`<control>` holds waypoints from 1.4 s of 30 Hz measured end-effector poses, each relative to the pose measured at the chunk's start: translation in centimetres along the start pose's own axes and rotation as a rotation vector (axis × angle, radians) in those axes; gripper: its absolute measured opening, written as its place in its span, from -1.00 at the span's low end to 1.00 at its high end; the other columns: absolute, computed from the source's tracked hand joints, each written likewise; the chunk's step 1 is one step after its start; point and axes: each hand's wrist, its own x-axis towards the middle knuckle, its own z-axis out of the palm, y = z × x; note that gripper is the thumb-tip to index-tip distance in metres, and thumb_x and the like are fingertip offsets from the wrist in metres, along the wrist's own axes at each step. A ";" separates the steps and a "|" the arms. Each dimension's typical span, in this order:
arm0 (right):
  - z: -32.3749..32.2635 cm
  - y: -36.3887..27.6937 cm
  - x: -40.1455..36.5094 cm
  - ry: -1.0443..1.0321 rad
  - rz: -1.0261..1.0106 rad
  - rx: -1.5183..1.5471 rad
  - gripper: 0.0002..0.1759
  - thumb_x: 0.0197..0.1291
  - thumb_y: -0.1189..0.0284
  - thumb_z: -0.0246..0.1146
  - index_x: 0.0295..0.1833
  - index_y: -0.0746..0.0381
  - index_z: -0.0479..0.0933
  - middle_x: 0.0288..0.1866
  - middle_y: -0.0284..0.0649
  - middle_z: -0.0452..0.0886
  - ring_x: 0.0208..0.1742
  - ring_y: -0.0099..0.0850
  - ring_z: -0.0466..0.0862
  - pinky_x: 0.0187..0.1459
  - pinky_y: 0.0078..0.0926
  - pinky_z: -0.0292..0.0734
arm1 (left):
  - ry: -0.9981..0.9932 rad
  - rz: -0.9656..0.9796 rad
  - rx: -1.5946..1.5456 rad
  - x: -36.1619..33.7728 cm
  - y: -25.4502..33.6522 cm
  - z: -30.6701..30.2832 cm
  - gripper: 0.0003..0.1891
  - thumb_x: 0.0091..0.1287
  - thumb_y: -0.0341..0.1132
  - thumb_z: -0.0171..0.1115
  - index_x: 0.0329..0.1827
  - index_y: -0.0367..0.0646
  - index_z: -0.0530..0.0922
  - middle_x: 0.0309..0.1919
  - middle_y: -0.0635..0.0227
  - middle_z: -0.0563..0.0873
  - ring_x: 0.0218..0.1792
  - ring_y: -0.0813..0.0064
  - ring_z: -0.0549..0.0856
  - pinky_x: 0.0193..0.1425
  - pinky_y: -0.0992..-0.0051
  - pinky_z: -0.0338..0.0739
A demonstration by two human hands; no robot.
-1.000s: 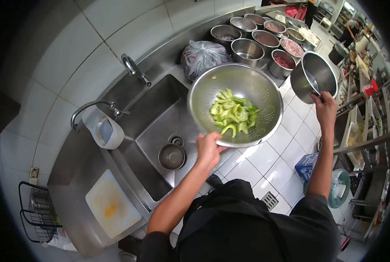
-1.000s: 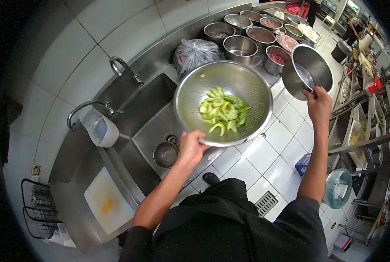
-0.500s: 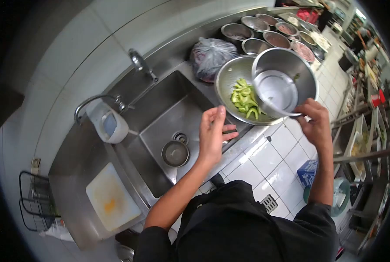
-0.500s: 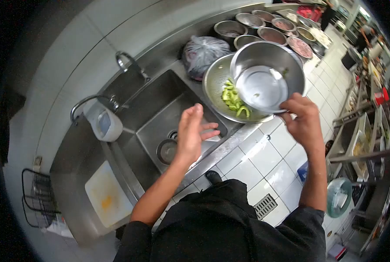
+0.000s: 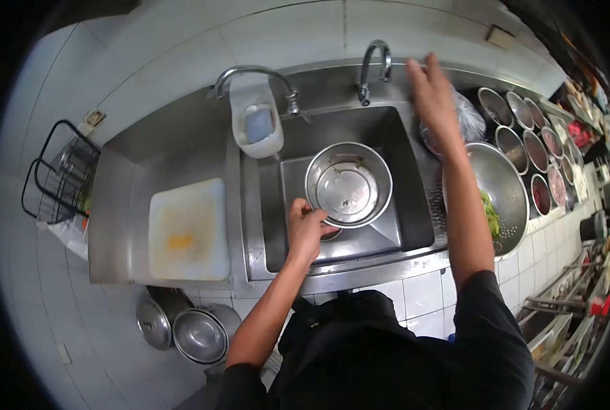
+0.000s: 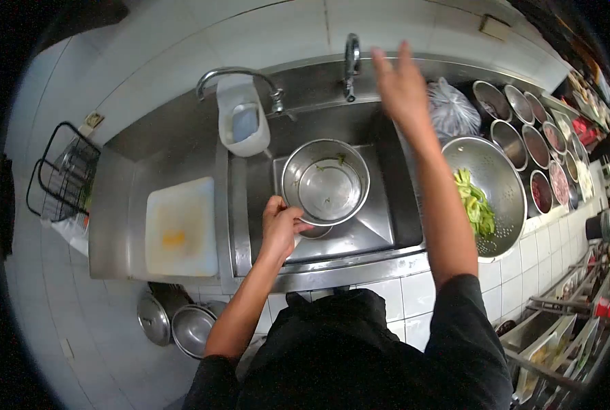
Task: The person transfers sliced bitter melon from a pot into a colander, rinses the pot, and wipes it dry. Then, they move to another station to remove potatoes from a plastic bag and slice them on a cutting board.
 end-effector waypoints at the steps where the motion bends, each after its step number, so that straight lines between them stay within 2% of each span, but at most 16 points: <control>1: 3.1 -0.9 0.2 -0.087 0.026 0.034 0.05 0.43 -0.14 0.12 0.55 0.60 0.02 0.41 0.47 0.36 0.50 0.19 0.37 0.49 -0.12 0.24 | 0.029 0.019 -0.030 0.4 -0.3 -0.5 -0.78 0.20 -0.66 0.15 -0.29 -0.18 0.31 -0.30 0.16 0.58 -0.34 0.21 0.76 -0.33 0.20 0.82; 2: 6.5 -2.8 -0.9 -0.142 0.050 0.060 0.07 0.46 -0.15 0.10 0.60 0.54 -0.09 0.57 0.34 0.18 0.61 -0.01 0.25 0.57 -0.33 0.07 | 0.059 0.036 -0.058 0.8 -0.6 -1.1 -0.78 0.21 -0.65 0.16 -0.30 -0.15 0.31 -0.34 0.17 0.61 -0.36 0.21 0.76 -0.33 0.20 0.81; 7: 10.5 -2.3 -0.5 -0.335 -0.068 0.523 0.09 0.48 -0.26 -0.10 0.63 0.48 -0.20 0.71 0.15 -0.11 0.70 -0.16 0.02 0.63 -0.34 -0.13 | 0.158 0.053 -0.099 2.8 -0.6 -2.7 -0.75 0.22 -0.66 0.17 -0.27 -0.16 0.29 -0.29 0.17 0.52 -0.37 0.22 0.70 -0.31 0.14 0.81; 10: 10.6 6.0 2.4 -0.290 0.148 0.427 0.01 0.47 -0.29 -0.14 0.58 0.45 0.15 0.54 0.12 0.35 0.55 -0.10 0.38 0.51 -0.25 0.21 | 0.163 0.022 -0.133 3.6 0.0 -2.9 -0.78 0.18 -0.64 0.13 -0.28 -0.19 0.28 -0.27 0.21 0.48 -0.35 0.26 0.69 -0.38 0.24 0.80; 11: 13.7 8.4 2.8 0.090 0.164 0.247 -0.02 0.45 -0.30 -0.12 0.49 0.43 0.32 0.42 0.18 0.49 0.45 -0.03 0.49 0.42 -0.20 0.33 | 0.154 0.029 -0.143 4.2 -0.4 -3.2 -0.77 0.17 -0.65 0.14 -0.27 -0.18 0.29 -0.28 0.21 0.48 -0.36 0.28 0.68 -0.37 0.25 0.80; 14: 19.8 19.1 2.2 -0.155 0.100 0.076 -0.07 0.44 -0.27 -0.06 0.38 0.43 0.46 0.31 0.25 0.56 0.42 0.01 0.51 0.39 -0.23 0.36 | 0.185 0.028 -0.119 5.4 -0.8 -2.8 -0.76 0.14 -0.66 0.15 -0.26 -0.18 0.30 -0.29 0.23 0.47 -0.36 0.31 0.67 -0.40 0.28 0.79; 16: 17.9 14.2 -0.1 -0.654 0.221 -0.154 -0.25 0.42 -0.19 0.08 0.22 0.31 0.64 0.14 0.21 0.68 0.29 -0.04 0.64 0.30 -0.22 0.47 | 0.183 0.040 -0.011 7.4 -1.9 -3.1 -0.75 0.18 -0.67 0.16 -0.29 -0.18 0.28 -0.29 0.21 0.49 -0.39 0.30 0.65 -0.36 0.20 0.82; 18: 16.9 11.1 -3.2 -0.721 0.111 -0.088 -0.49 0.33 -0.01 0.27 0.05 0.23 0.75 -0.07 0.12 0.77 0.07 -0.12 0.75 0.18 -0.20 0.55 | 0.204 0.049 0.047 8.3 -2.5 -2.9 -0.75 0.19 -0.67 0.16 -0.31 -0.18 0.27 -0.30 0.21 0.49 -0.42 0.31 0.64 -0.36 0.18 0.83; 21: 18.4 11.3 -8.2 -0.560 0.244 0.149 -0.68 0.24 0.18 0.34 -0.07 0.17 0.78 -0.22 0.02 0.79 -0.12 -0.17 0.79 0.03 -0.19 0.60 | 0.236 0.071 0.078 9.2 -2.7 -1.4 -0.76 0.18 -0.67 0.15 -0.33 -0.18 0.27 -0.33 0.25 0.48 -0.44 0.35 0.62 -0.42 0.25 0.81; 24: 21.9 14.5 -11.4 -0.353 0.687 0.200 -0.68 0.23 0.31 0.32 -0.13 0.38 0.72 -0.18 0.10 0.77 -0.19 -0.15 0.77 -0.09 -0.21 0.60 | 0.234 0.104 0.096 9.3 -3.3 0.5 -0.77 0.17 -0.67 0.14 -0.34 -0.19 0.28 -0.36 0.28 0.47 -0.45 0.39 0.62 -0.46 0.31 0.80; 28: 26.7 17.1 -11.0 0.095 0.602 0.204 -0.69 0.31 0.32 0.29 -0.09 0.38 0.72 -0.23 0.05 0.77 -0.24 -0.20 0.74 -0.16 -0.23 0.55 | 0.170 0.145 0.030 8.5 -4.1 2.2 -0.81 0.15 -0.66 0.13 -0.35 -0.20 0.32 -0.37 0.28 0.51 -0.46 0.39 0.66 -0.49 0.34 0.78; 31: 26.7 13.1 -12.4 -0.256 0.273 0.081 -0.59 0.34 0.18 0.15 -0.23 0.30 0.72 -0.30 0.10 0.74 -0.17 -0.05 0.77 -0.09 -0.15 0.60 | 0.096 0.130 0.048 8.7 -3.6 1.5 -0.85 0.18 -0.63 0.10 -0.30 -0.20 0.35 -0.36 0.27 0.56 -0.47 0.33 0.70 -0.53 0.33 0.76; 37: 23.5 12.3 -13.8 -0.892 0.022 -0.007 -0.79 0.16 0.37 0.26 -0.30 0.28 0.71 -0.30 -0.02 0.77 -0.27 -0.16 0.76 -0.16 -0.21 0.61 | 0.010 0.142 0.060 10.7 -2.7 -2.6 -0.85 0.21 -0.61 0.11 -0.28 -0.18 0.36 -0.33 0.25 0.58 -0.47 0.36 0.70 -0.49 0.30 0.77; 40: 25.4 12.7 -13.3 -0.503 0.571 0.544 -0.84 0.09 0.41 0.32 -0.31 0.27 0.71 -0.35 -0.08 0.77 -0.32 -0.29 0.75 -0.20 -0.29 0.60 | -0.041 0.094 0.038 9.7 -3.1 -1.6 -0.85 0.21 -0.63 0.09 -0.27 -0.18 0.36 -0.33 0.24 0.59 -0.46 0.31 0.72 -0.43 0.24 0.80; 41: 26.4 12.2 -12.5 -0.203 0.683 0.441 -0.87 0.07 0.46 0.32 -0.30 0.26 0.72 -0.40 -0.12 0.75 -0.35 -0.39 0.73 -0.22 -0.35 0.59 | -0.057 0.094 0.032 9.4 -3.4 -1.2 -0.85 0.21 -0.63 0.09 -0.27 -0.18 0.37 -0.33 0.24 0.60 -0.45 0.29 0.73 -0.43 0.24 0.80; 42: 26.6 12.0 -12.9 -0.215 0.596 0.334 -0.88 0.08 0.48 0.31 -0.31 0.26 0.72 -0.41 -0.13 0.75 -0.35 -0.39 0.73 -0.22 -0.35 0.59 | -0.070 0.092 0.024 9.1 -3.7 -1.0 -0.84 0.21 -0.63 0.09 -0.26 -0.18 0.37 -0.32 0.23 0.60 -0.45 0.28 0.73 -0.42 0.23 0.80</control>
